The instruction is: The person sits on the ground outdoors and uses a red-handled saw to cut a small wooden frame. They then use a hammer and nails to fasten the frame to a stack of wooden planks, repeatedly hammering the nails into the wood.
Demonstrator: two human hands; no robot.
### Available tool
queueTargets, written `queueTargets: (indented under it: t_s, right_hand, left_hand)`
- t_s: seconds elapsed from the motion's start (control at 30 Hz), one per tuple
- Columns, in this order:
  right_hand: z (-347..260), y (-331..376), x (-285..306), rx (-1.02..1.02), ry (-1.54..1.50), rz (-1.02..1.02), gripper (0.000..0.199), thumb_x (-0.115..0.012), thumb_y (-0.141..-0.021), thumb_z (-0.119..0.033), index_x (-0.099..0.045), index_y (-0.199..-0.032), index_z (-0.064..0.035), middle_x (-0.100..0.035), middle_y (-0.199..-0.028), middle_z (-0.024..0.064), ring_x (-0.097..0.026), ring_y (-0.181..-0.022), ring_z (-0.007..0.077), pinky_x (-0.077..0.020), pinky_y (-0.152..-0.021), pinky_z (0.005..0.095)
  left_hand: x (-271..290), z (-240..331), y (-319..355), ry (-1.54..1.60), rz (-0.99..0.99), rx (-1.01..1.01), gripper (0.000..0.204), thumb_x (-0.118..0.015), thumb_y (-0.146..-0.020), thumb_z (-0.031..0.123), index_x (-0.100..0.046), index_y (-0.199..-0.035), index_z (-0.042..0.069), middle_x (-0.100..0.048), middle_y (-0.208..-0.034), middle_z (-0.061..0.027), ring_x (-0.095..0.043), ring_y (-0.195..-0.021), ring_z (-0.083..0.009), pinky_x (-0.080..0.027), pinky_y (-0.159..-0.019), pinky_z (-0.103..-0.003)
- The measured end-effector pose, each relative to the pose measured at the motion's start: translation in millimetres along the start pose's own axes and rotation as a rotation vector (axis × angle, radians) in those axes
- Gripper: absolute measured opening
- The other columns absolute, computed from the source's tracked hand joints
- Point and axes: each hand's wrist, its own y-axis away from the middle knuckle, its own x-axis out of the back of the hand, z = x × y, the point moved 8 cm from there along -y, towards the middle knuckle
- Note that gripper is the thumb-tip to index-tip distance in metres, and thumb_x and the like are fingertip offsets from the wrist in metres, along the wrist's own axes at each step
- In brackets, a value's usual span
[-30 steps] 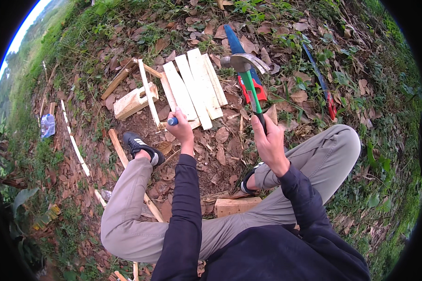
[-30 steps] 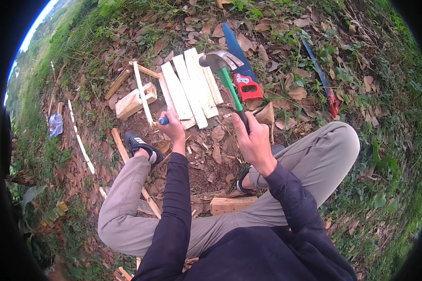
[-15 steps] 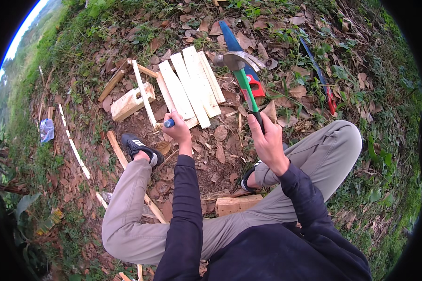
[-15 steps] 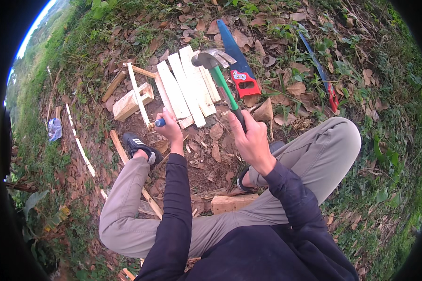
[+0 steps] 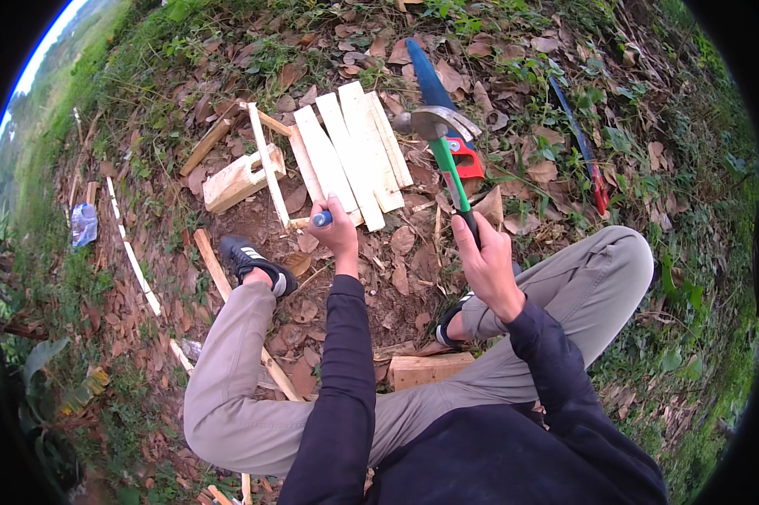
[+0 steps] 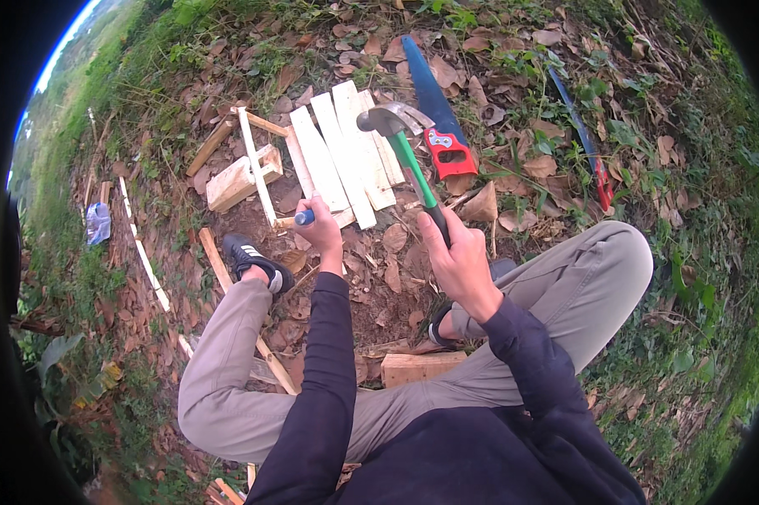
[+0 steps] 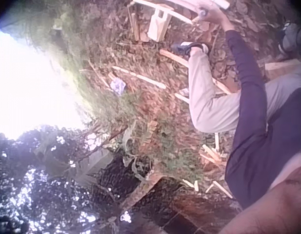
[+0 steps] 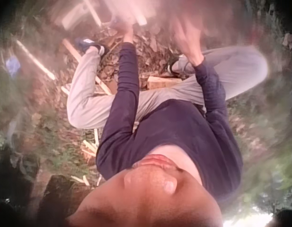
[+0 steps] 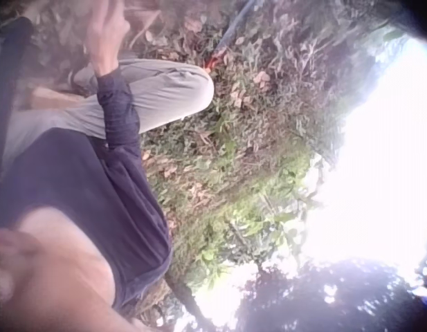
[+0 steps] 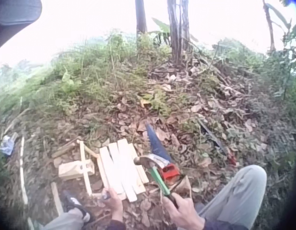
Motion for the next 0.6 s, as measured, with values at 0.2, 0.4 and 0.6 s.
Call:
queueTargets:
  t_s: [0.2,0.4,0.6]
  right_hand:
    - [-1.2,24.0,-28.9,0.052,0.180,-0.281,0.027,-0.056,-0.104,-0.026,-0.052,-0.094,-0.0004,-0.050,-0.055,0.0155,-0.053,-0.046,0.0319,-0.0380,-0.047,0.0411]
    - [-28.6,20.0,-53.2,0.295,0.614,-0.408,0.030,-0.054,-0.103,-0.031,-0.047,-0.094,-0.0031,-0.055,-0.060,0.0208,-0.058,-0.058,0.0443,-0.0416,-0.050,0.0531]
    - [-91.5,22.4,-54.6,0.392,0.550,-0.343,0.029,-0.055,-0.103,-0.026,-0.046,-0.087,-0.0035,-0.054,-0.061,0.0197,-0.057,-0.055,0.0424,-0.0396,-0.049,0.0494]
  left_hand:
    - [-9.5,10.2,-2.7,-0.087,0.055,-0.082,0.038,-0.065,-0.091,0.013,-0.044,-0.062,0.002,-0.045,-0.051,-0.0004,-0.042,-0.050,-0.0090,-0.034,-0.048,-0.030]
    - [-17.3,16.8,4.1,-0.015,0.042,-0.078,0.035,-0.065,-0.091,0.010,-0.047,-0.062,0.002,-0.042,-0.048,-0.0067,-0.039,-0.045,-0.0132,-0.032,-0.045,-0.033]
    - [-7.0,4.4,2.9,0.008,0.060,-0.092,0.030,-0.066,-0.087,0.010,-0.050,-0.063,0.001,-0.049,-0.050,-0.0128,-0.050,-0.044,-0.0243,-0.039,-0.046,-0.036]
